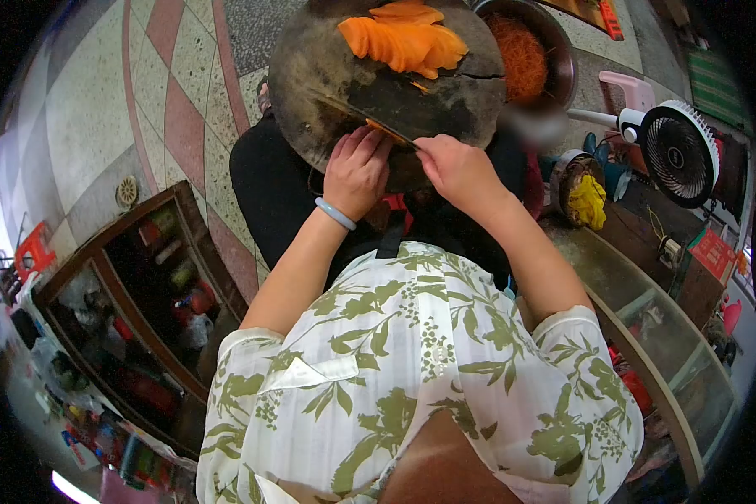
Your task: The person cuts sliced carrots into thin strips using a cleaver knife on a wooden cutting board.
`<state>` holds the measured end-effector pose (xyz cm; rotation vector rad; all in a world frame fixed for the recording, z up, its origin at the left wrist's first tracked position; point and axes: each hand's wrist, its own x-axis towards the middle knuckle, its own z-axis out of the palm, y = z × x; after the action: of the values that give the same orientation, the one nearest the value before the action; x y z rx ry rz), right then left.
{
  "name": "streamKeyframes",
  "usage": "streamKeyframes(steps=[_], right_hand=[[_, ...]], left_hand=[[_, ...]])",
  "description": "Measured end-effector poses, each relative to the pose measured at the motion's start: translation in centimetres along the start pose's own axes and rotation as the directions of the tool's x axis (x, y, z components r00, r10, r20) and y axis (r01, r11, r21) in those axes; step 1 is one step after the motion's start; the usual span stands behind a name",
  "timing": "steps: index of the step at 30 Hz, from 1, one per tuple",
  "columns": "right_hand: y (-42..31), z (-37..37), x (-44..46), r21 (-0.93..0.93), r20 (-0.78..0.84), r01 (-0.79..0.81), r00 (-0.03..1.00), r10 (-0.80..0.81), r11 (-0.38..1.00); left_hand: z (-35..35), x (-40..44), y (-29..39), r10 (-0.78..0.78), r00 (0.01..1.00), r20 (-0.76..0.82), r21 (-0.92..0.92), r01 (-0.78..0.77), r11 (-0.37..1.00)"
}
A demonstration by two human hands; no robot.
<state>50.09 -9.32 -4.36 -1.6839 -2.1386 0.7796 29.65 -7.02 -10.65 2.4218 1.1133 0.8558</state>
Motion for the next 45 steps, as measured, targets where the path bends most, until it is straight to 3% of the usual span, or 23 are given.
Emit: streamKeyframes(steps=[7,10,22,25,31,34,38,45], right_hand=[[1.0,-1.4,0.8,0.071,0.126,-0.107,0.987,0.098,0.992],[1.4,-1.4,0.8,0.042,0.014,-0.081,0.997,0.081,0.996],[0.5,-0.5,1.0,-0.038,0.001,0.068,0.998,-0.068,0.997],[0.0,-0.3,1.4,-0.085,0.072,0.02,0.997,-0.014,0.996],[-0.6,1.5,4.3,-0.063,-0.046,0.101,0.994,-0.104,0.993],[0.4,1.7,4.7,-0.027,-0.179,0.107,0.978,-0.111,0.994],[-0.5,-0.4,2.4,-0.059,-0.027,0.04,0.999,-0.041,0.997],[-0.3,0.5,-0.2,-0.161,-0.048,0.107,0.992,-0.116,0.981]], left_hand=[[-0.2,0.1,0.1,0.007,1.0,0.008,0.018,-0.007,1.0],[-0.1,0.1,0.0,0.011,1.0,0.008,0.016,-0.011,1.0],[0.4,-0.3,-0.3,0.001,1.0,-0.002,0.016,-0.001,1.0],[0.5,-0.4,-0.3,0.004,1.0,-0.012,0.008,-0.004,1.0],[0.5,-0.3,-0.3,0.01,1.0,-0.022,0.003,-0.01,1.0],[0.5,-0.2,-0.4,0.021,0.999,-0.024,0.013,-0.021,1.0],[0.2,-0.3,-0.1,-0.018,1.0,0.009,0.028,0.017,0.999],[0.2,-0.1,0.0,-0.024,1.0,0.014,0.046,0.023,0.999]])
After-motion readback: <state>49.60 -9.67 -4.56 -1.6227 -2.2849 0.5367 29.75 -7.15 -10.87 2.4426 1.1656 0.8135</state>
